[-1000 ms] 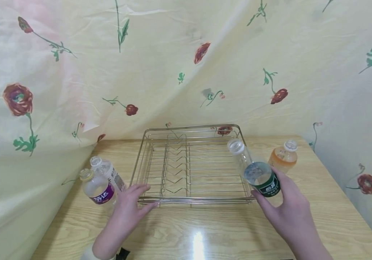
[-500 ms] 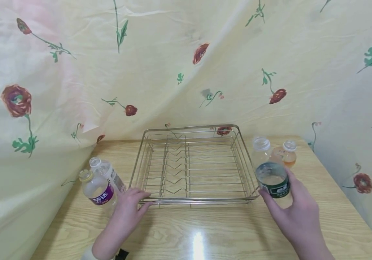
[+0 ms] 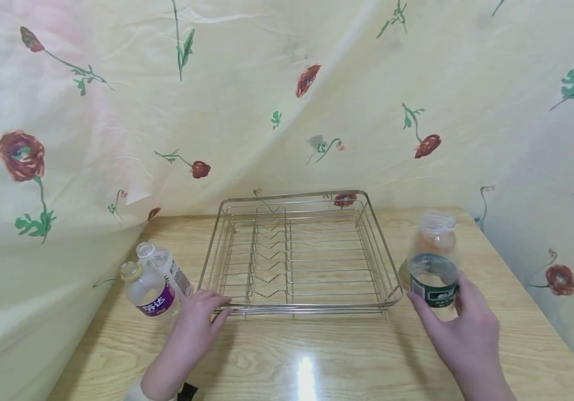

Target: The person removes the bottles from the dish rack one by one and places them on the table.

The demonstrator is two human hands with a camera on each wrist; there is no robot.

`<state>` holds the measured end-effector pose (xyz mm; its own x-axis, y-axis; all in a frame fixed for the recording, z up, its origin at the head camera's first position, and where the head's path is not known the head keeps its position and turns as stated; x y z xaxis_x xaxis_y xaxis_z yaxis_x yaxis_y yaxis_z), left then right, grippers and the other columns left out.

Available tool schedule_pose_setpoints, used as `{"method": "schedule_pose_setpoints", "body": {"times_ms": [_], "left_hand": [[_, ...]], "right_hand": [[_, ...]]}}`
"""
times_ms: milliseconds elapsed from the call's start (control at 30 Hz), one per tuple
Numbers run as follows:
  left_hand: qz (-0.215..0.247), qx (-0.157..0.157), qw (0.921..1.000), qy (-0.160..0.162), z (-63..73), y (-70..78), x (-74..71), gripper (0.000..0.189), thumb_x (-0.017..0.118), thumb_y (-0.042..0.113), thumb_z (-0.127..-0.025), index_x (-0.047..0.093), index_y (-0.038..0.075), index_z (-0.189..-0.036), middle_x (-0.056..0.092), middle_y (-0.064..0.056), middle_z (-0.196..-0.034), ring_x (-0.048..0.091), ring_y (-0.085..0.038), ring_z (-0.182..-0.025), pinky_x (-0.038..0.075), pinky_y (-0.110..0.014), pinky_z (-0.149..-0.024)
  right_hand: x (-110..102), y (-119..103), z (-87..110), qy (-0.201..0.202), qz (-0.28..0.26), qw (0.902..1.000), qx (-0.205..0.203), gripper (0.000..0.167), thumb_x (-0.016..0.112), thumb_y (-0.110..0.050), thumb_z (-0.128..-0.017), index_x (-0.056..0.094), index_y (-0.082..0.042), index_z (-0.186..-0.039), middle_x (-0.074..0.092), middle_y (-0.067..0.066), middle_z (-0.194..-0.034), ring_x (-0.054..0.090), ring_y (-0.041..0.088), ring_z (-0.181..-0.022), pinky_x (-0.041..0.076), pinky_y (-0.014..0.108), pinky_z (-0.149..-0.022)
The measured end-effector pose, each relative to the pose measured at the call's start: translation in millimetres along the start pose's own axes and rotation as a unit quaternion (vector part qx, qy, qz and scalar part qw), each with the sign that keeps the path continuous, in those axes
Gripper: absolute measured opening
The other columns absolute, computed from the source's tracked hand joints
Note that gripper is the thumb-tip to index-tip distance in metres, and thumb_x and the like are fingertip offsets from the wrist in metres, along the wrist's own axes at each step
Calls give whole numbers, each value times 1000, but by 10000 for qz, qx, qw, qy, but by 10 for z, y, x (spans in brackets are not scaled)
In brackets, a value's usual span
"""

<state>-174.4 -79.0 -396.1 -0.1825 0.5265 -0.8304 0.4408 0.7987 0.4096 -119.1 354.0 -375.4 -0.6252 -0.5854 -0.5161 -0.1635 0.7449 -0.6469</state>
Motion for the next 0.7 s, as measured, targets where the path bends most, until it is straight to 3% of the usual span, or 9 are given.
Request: {"method": "schedule_pose_setpoints", "body": {"times_ms": [167,400,700], "left_hand": [[54,25,9999,138,-12,8,-34,12,82,2,-82,75,2,-92,71,-7,-92,65,-24,-89,56,-46,-85],[24,61,9999,151,-15,15,-40,12,82,2,-81,75,2,-91,71,-7,-91,65,-24,-88,57,-45,-84],[-10,84,9998,162,-13,17,-39,11,82,1,-81,75,2,-89,70,-5,-88,64,-22,-85,57,-44,-82]], "right_hand": [[32,135,18,-123,168,9987,463,73,96,-11,-70,62,-11,-136,63,6,-122,49,-10,-109,38,3,-86],[62,245,43,-234,236,9970,705,71,95,-20,-73,61,-8,-134,61,6,-116,47,-10,-103,36,0,-79],[135,433,125,-600,249,9895,1295,81,91,-29,-79,50,-4,-144,55,13,-129,45,-5,-108,40,4,-85]]}}
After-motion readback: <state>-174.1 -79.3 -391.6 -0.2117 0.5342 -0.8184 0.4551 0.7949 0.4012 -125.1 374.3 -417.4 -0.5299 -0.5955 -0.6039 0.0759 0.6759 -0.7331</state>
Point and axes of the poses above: each hand's wrist, its own z-axis away from the middle knuckle, its own x-axis out of the palm, y = z × x, the point moved 9 cm from there along -z, towards the middle knuckle
